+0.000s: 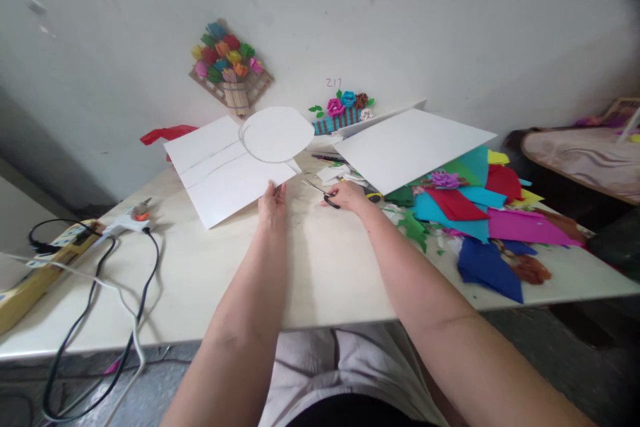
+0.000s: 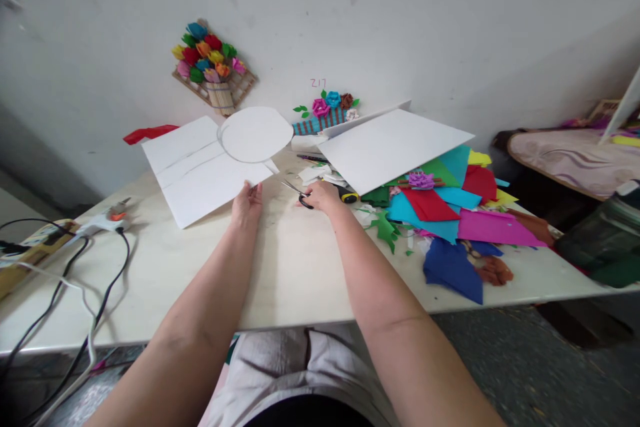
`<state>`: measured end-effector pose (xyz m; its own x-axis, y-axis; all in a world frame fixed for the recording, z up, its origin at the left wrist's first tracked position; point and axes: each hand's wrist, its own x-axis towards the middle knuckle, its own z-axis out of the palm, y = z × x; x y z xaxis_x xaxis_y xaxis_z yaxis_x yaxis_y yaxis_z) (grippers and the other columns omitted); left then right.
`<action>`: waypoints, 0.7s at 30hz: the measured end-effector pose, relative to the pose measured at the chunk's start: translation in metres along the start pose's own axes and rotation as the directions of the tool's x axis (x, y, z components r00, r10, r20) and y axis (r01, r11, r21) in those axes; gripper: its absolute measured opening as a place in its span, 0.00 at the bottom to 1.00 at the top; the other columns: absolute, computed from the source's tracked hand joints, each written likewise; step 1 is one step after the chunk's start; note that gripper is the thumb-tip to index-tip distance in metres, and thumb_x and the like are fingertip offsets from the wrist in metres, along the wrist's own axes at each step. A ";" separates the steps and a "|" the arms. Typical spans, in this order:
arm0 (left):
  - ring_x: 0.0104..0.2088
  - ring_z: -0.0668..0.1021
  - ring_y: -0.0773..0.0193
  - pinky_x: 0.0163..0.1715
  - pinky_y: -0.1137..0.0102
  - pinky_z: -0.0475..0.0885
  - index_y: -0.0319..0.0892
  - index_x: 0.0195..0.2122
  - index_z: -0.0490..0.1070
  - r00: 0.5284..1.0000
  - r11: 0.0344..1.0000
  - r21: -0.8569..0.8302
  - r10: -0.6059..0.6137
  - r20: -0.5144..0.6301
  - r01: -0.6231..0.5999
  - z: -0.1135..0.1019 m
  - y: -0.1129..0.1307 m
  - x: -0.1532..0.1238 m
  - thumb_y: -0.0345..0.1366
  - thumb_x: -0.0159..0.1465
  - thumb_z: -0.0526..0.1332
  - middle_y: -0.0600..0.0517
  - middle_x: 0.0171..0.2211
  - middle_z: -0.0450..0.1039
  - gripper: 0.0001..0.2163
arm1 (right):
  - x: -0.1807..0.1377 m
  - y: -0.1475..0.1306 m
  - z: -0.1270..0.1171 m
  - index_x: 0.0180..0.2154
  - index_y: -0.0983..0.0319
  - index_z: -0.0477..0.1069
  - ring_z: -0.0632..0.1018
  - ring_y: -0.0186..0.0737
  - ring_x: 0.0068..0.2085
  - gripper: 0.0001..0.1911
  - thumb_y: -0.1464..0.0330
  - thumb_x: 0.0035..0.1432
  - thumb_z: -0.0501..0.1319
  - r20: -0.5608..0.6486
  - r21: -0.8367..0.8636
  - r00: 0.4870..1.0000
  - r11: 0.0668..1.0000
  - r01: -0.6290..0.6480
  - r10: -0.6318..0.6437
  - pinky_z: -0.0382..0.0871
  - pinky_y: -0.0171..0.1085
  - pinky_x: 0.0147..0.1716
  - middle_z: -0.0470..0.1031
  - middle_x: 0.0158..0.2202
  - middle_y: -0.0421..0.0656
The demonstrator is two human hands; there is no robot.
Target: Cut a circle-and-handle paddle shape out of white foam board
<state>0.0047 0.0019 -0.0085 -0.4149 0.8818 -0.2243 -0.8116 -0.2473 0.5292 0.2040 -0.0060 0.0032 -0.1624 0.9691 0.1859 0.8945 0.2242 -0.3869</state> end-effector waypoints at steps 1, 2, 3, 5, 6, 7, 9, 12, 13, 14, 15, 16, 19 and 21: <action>0.28 0.80 0.71 0.38 0.77 0.77 0.40 0.37 0.72 1.000 1.000 -0.009 -0.013 0.005 0.013 0.000 -0.001 0.000 0.22 0.66 0.57 0.55 0.27 0.77 0.08 | -0.001 -0.001 0.001 0.32 0.57 0.81 0.78 0.44 0.39 0.17 0.53 0.45 0.69 0.000 -0.031 1.000 1.000 -0.004 0.004 0.64 0.35 0.33 0.80 0.34 0.45; 0.27 0.80 0.71 0.37 0.77 0.77 0.40 0.36 0.72 0.999 0.999 -0.013 -0.029 0.017 0.029 0.000 -0.002 0.000 0.22 0.65 0.57 0.56 0.26 0.76 0.08 | -0.001 -0.002 0.002 0.33 0.56 0.81 0.78 0.45 0.40 0.17 0.52 0.44 0.69 0.005 -0.049 1.000 0.999 -0.007 0.007 0.64 0.35 0.34 0.80 0.36 0.45; 0.26 0.79 0.72 0.37 0.77 0.77 0.39 0.36 0.71 0.998 0.999 -0.008 -0.047 0.033 0.047 0.000 -0.003 -0.001 0.21 0.65 0.57 0.56 0.25 0.76 0.08 | -0.001 -0.003 0.004 0.34 0.56 0.80 0.78 0.45 0.42 0.18 0.52 0.43 0.69 0.013 -0.055 1.000 0.998 -0.007 0.008 0.65 0.35 0.34 0.80 0.38 0.45; 0.24 0.79 0.72 0.34 0.77 0.77 0.38 0.35 0.71 0.993 0.996 0.029 -0.087 0.074 0.085 0.000 -0.006 -0.002 0.21 0.65 0.57 0.55 0.24 0.76 0.07 | -0.001 -0.003 0.007 0.36 0.56 0.80 0.78 0.45 0.44 0.19 0.53 0.42 0.70 0.030 -0.043 0.999 0.999 -0.011 0.012 0.66 0.35 0.36 0.79 0.43 0.44; 0.23 0.78 0.72 0.32 0.78 0.77 0.38 0.34 0.71 0.990 0.993 0.054 -0.106 0.095 0.101 0.001 -0.007 -0.002 0.21 0.65 0.57 0.55 0.24 0.76 0.07 | 0.000 -0.003 0.009 0.37 0.55 0.80 0.77 0.45 0.44 0.19 0.55 0.42 0.70 0.039 -0.024 0.999 1.000 -0.013 0.014 0.66 0.35 0.36 0.78 0.45 0.44; 0.22 0.78 0.72 0.31 0.78 0.77 0.38 0.33 0.71 0.986 0.990 0.079 -0.124 0.114 0.116 0.001 -0.008 -0.003 0.21 0.64 0.57 0.55 0.24 0.76 0.07 | 0.001 -0.002 0.010 0.38 0.55 0.79 0.77 0.45 0.45 0.19 0.57 0.41 0.70 0.050 0.006 0.999 1.000 -0.012 0.012 0.67 0.35 0.37 0.78 0.47 0.43; 0.21 0.77 0.72 0.30 0.78 0.77 0.38 0.32 0.71 0.978 0.984 0.117 -0.153 0.145 0.137 0.001 -0.010 -0.004 0.20 0.63 0.58 0.55 0.24 0.76 0.08 | 0.005 0.001 0.013 0.39 0.55 0.79 0.77 0.44 0.45 0.17 0.64 0.42 0.69 0.075 0.101 0.997 0.995 -0.015 0.008 0.67 0.34 0.39 0.78 0.46 0.42; 0.21 0.77 0.72 0.29 0.77 0.78 0.38 0.31 0.71 0.969 0.978 0.142 -0.174 0.173 0.150 0.001 -0.011 -0.005 0.19 0.62 0.59 0.55 0.23 0.75 0.08 | 0.012 0.006 0.016 0.37 0.58 0.79 0.78 0.41 0.40 0.12 0.68 0.48 0.64 0.057 0.295 0.997 0.953 -0.072 0.058 0.67 0.34 0.36 0.80 0.39 0.41; 0.20 0.77 0.72 0.29 0.77 0.78 0.37 0.31 0.71 0.968 0.977 0.149 -0.179 0.178 0.153 0.000 -0.011 -0.005 0.19 0.62 0.59 0.55 0.23 0.75 0.08 | 0.014 0.007 0.017 0.35 0.59 0.79 0.78 0.41 0.38 0.10 0.66 0.50 0.62 0.034 0.369 0.996 0.925 -0.088 0.081 0.67 0.34 0.34 0.80 0.37 0.42; 0.20 0.77 0.72 0.28 0.77 0.78 0.37 0.31 0.71 0.966 0.975 0.155 -0.184 0.179 0.157 0.000 -0.011 -0.005 0.19 0.62 0.59 0.54 0.23 0.75 0.08 | 0.015 0.008 0.018 0.34 0.61 0.78 0.77 0.40 0.36 0.10 0.64 0.53 0.61 0.012 0.450 0.993 0.886 -0.107 0.113 0.67 0.33 0.32 0.79 0.35 0.42; 0.20 0.77 0.72 0.28 0.77 0.77 0.37 0.30 0.71 0.965 0.973 0.162 -0.191 0.178 0.163 0.000 -0.011 -0.005 0.19 0.62 0.58 0.54 0.23 0.74 0.08 | 0.015 0.007 0.017 0.33 0.62 0.77 0.77 0.39 0.34 0.12 0.63 0.54 0.59 0.000 0.538 0.990 0.834 -0.120 0.143 0.66 0.33 0.29 0.79 0.34 0.43; 0.20 0.76 0.72 0.28 0.77 0.77 0.37 0.30 0.71 0.964 0.971 0.169 -0.200 0.176 0.171 0.000 -0.011 -0.005 0.19 0.61 0.59 0.54 0.23 0.74 0.08 | 0.014 0.006 0.017 0.33 0.63 0.77 0.76 0.38 0.33 0.13 0.61 0.55 0.58 -0.001 0.623 0.986 0.771 -0.130 0.167 0.66 0.32 0.27 0.78 0.34 0.43; 0.20 0.77 0.71 0.27 0.77 0.77 0.37 0.31 0.71 0.956 0.961 0.206 -0.223 0.189 0.183 0.000 -0.012 -0.006 0.19 0.61 0.59 0.54 0.23 0.75 0.08 | 0.010 0.000 0.014 0.33 0.64 0.75 0.75 0.35 0.31 0.15 0.59 0.57 0.57 0.026 0.787 0.980 0.600 -0.143 0.199 0.64 0.30 0.23 0.77 0.34 0.43; 0.21 0.77 0.70 0.26 0.77 0.77 0.37 0.32 0.72 0.948 0.956 0.237 -0.228 0.222 0.175 0.001 -0.012 -0.007 0.19 0.61 0.58 0.53 0.24 0.76 0.08 | 0.007 -0.003 0.014 0.31 0.64 0.73 0.74 0.35 0.31 0.15 0.58 0.57 0.58 0.017 0.810 0.984 0.574 -0.118 0.178 0.64 0.29 0.22 0.76 0.31 0.43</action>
<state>0.0178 -0.0014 -0.0128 -0.1169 0.9815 -0.1517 -0.7506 0.0128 0.6606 0.1941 0.0014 -0.0065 -0.0082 0.9951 0.0987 0.1949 0.0984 -0.9759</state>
